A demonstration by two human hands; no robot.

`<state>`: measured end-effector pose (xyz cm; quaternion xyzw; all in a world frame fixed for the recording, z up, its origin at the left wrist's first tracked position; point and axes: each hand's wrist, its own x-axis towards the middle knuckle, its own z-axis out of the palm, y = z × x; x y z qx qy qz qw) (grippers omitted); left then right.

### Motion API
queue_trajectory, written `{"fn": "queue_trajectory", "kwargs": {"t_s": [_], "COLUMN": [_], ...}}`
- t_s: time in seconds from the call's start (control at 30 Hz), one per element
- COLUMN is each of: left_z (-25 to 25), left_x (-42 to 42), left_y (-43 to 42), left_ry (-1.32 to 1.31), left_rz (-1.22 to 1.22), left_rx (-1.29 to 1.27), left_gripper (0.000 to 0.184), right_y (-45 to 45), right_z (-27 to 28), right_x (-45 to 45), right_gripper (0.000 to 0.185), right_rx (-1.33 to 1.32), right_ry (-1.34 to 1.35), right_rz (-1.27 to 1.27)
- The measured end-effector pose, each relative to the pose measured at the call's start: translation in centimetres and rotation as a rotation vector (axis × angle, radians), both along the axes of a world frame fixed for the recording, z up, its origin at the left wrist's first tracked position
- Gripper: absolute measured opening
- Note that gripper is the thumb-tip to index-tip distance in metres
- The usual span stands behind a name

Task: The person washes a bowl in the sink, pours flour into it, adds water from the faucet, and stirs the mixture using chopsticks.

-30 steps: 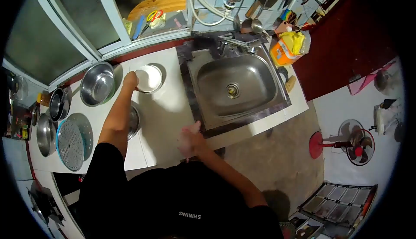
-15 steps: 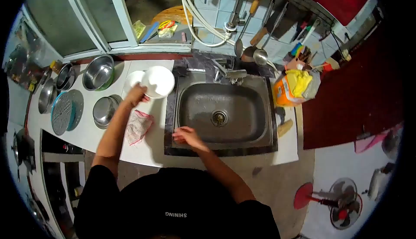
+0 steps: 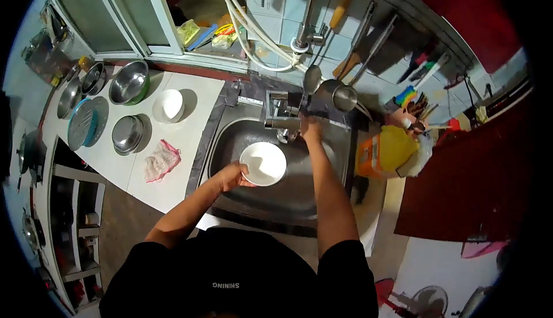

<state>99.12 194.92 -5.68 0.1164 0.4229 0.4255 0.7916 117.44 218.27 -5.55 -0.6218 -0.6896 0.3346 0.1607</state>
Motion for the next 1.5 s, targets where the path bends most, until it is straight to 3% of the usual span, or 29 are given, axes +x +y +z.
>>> {"fn": "queue_trajectory", "kwargs": {"t_s": [0.07, 0.17, 0.4, 0.47, 0.6, 0.7, 0.73, 0.77, 0.83, 0.87, 0.9, 0.93, 0.97, 1.0, 1.03, 1.1, 1.27, 1.37, 1.47, 1.5], "left_z": [2.0, 2.0, 1.9, 1.8, -0.1, -2.0, 1.2, 1.5, 2.2, 2.5, 1.9, 0.9, 0.3, -0.1, -0.3, 0.3, 1.0, 2.4, -3.4, -0.8], "left_x": [0.8, 1.5, 2.3, 2.2, 4.0, 5.5, 5.8, 5.5, 4.8, 4.4, 4.0, 3.6, 3.2, 3.0, 2.9, 2.8, 2.9, 3.4, 1.1, 2.0], "left_y": [0.2, 0.7, 1.4, 2.1, 4.0, 3.9, 3.0, 2.3, 1.4, 1.3, 1.4, 1.7, 2.0, 2.5, 2.9, 3.7, 3.7, 3.2, 2.5, 2.4], "left_ry": [0.083, 0.094, -0.112, -0.216, -0.325, -0.286, -0.131, -0.134, -0.121, -0.102, -0.110, -0.114, -0.117, -0.132, -0.148, -0.167, 0.174, 0.609, 1.541, 1.600], "left_rz": [0.053, 0.083, 0.165, 0.196, 0.195, 0.100, 0.073, 0.026, -0.018, -0.005, 0.012, 0.034, 0.058, 0.060, 0.061, 0.052, 0.076, 0.134, 0.096, 0.111], "left_rx": [-0.018, 0.006, -0.090, -0.168, -0.221, -0.239, -0.204, -0.152, -0.130, -0.161, -0.182, -0.201, -0.219, -0.219, -0.219, -0.283, -0.104, -0.039, 0.659, 0.689], "left_gripper": [0.062, 0.065, 0.059, 0.056, 0.057, 0.057, 0.058, 0.058, 0.058, 0.057, 0.056, 0.055, 0.054, 0.053, 0.052, 0.051, 0.057, 0.063, 0.069, 0.073], "right_y": [3.1, 5.0, 4.5, 2.4, 0.6, 1.2, 1.5, 1.7, 1.9, 4.4, 3.8, 6.0, 4.6, 4.2, 4.5, 2.8, 2.4, -1.0, 0.9, 2.2], "right_z": [1.0, 0.2, -2.1, 0.0, -0.2, -2.1, -2.8, -3.0, -3.3, -8.1, -6.8, -12.5, -7.5, -4.9, -7.0, -3.4, 2.7, 14.0, 19.6, 20.7], "right_x": [-2.1, -3.2, -1.6, -0.7, 1.8, 3.0, 3.6, 3.6, 3.1, 3.1, 2.3, 1.5, 0.8, -0.7, -1.6, -1.7, 4.2, 10.1, 17.5, 20.1], "right_gripper": [0.054, 0.052, 0.046, 0.039, 0.033, 0.028, 0.026, 0.020, 0.019, 0.024, 0.031, 0.033, 0.039, 0.045, 0.053, 0.052, 0.032, 0.025, 0.024, 0.024], "right_rx": [0.313, 0.262, -0.071, -0.287, -0.351, -0.366, -0.367, -0.382, -0.301, -0.100, 0.098, 0.177, 0.302, 0.095, 0.297, 0.147, -0.220, -0.345, -0.164, -0.064], "right_ry": [-0.263, -0.311, 0.078, 0.273, 0.441, 0.509, 0.536, 0.566, 0.579, 0.464, 0.385, 0.500, 0.315, 0.296, 0.253, 0.291, 0.445, 0.547, 0.698, 0.769], "right_rz": [0.013, -0.009, 0.034, -0.033, -0.094, -0.083, -0.092, -0.114, -0.150, -0.011, -0.010, 0.025, 0.137, 0.159, 0.138, 0.152, 0.530, 0.665, 0.569, 0.501]}}
